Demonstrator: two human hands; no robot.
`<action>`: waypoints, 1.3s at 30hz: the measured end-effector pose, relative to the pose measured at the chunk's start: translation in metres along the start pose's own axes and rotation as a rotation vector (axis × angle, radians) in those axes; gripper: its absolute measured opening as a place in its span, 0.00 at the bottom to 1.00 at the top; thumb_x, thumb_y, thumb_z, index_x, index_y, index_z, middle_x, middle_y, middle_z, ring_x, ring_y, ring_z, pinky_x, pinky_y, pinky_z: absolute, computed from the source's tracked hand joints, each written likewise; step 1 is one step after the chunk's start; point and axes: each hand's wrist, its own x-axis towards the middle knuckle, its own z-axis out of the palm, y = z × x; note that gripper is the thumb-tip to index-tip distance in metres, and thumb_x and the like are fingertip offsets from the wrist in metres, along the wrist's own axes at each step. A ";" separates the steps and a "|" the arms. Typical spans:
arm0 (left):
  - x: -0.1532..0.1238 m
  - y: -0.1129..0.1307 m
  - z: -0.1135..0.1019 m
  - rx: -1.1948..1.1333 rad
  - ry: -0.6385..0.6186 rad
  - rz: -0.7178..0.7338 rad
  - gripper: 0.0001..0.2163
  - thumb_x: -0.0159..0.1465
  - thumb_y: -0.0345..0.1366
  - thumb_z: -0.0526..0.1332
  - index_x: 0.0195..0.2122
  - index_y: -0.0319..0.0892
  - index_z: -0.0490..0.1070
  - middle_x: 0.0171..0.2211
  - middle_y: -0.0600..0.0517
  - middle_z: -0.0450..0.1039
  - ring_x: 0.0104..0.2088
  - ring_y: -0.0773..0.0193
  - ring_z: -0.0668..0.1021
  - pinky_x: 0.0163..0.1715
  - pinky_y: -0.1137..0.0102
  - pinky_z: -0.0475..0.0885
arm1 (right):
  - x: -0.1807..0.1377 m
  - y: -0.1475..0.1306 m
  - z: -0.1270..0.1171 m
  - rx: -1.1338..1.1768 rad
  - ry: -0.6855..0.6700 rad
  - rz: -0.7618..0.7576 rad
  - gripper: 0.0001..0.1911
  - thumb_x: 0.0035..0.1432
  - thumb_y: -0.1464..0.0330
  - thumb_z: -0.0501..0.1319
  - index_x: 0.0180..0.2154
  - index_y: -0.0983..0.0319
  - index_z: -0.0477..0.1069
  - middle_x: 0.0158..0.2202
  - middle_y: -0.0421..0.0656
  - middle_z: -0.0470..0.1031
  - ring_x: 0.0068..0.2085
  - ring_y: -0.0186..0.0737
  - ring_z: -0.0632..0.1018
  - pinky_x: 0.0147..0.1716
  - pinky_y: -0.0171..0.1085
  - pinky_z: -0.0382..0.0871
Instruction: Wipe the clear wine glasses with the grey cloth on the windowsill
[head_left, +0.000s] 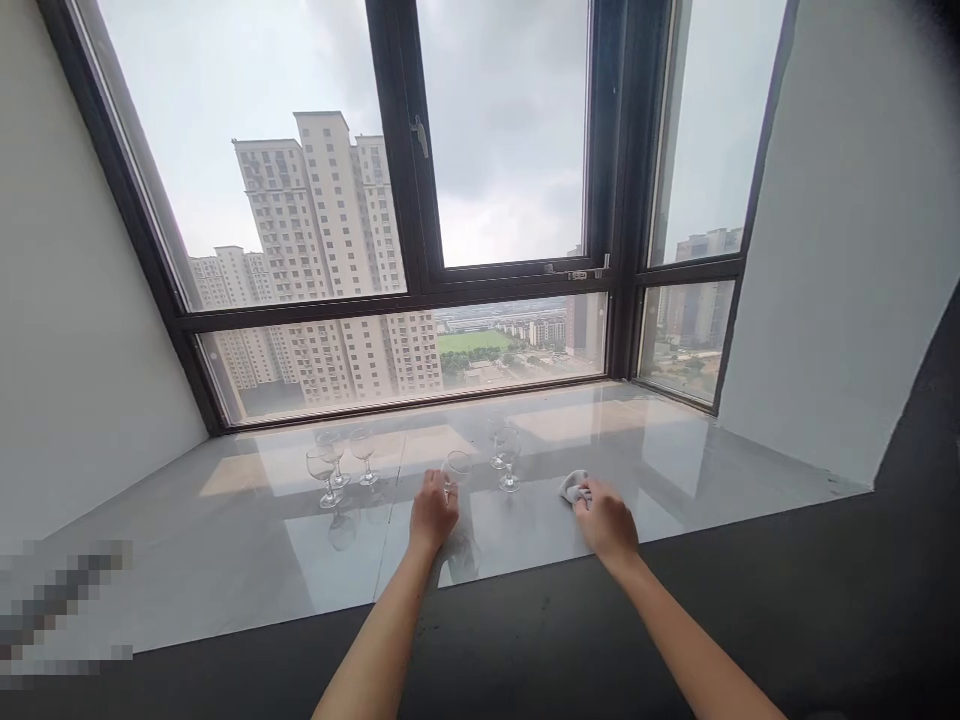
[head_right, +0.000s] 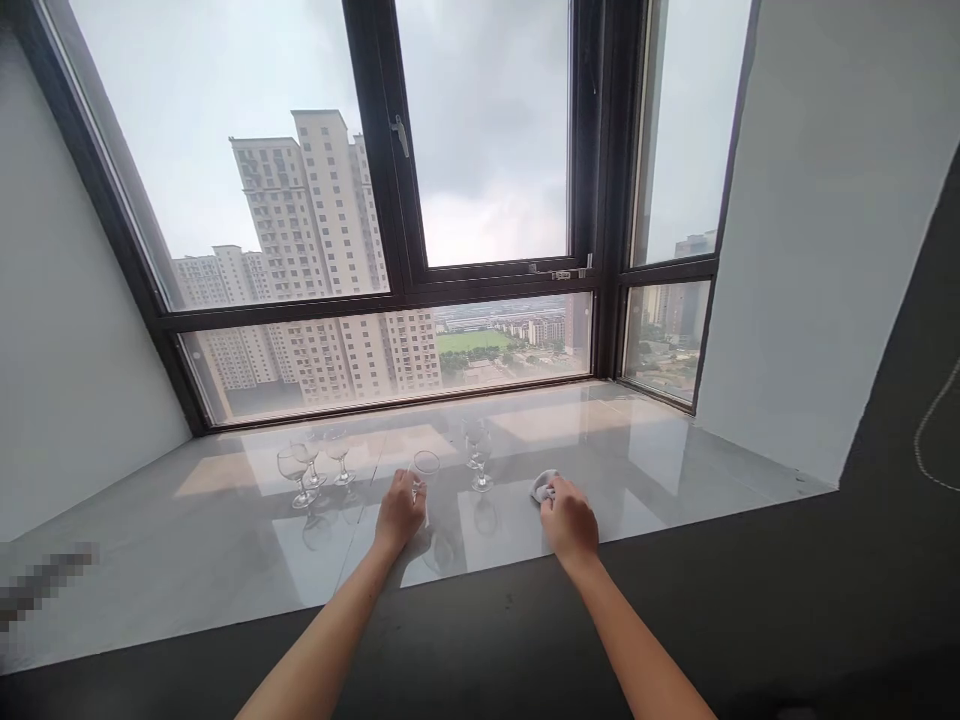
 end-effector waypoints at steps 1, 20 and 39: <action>0.000 0.000 -0.001 0.014 -0.004 -0.009 0.08 0.69 0.35 0.51 0.41 0.42 0.68 0.44 0.45 0.70 0.37 0.59 0.76 0.34 0.67 0.65 | 0.006 0.009 0.001 -0.009 -0.008 0.068 0.13 0.59 0.73 0.52 0.42 0.60 0.72 0.40 0.48 0.76 0.42 0.45 0.75 0.36 0.36 0.62; 0.003 0.002 -0.012 0.030 -0.226 0.120 0.08 0.64 0.34 0.53 0.40 0.43 0.70 0.40 0.48 0.73 0.39 0.60 0.75 0.38 0.69 0.66 | 0.020 0.011 0.000 -0.091 -0.094 0.125 0.24 0.63 0.74 0.49 0.60 0.60 0.65 0.54 0.49 0.72 0.54 0.47 0.67 0.37 0.37 0.63; 0.008 0.085 0.012 -0.114 -0.472 0.463 0.07 0.60 0.32 0.53 0.32 0.43 0.70 0.36 0.49 0.72 0.37 0.60 0.74 0.39 0.68 0.66 | 0.025 0.009 0.001 -0.010 -0.076 0.184 0.30 0.62 0.72 0.51 0.66 0.62 0.55 0.54 0.52 0.71 0.55 0.48 0.67 0.39 0.38 0.65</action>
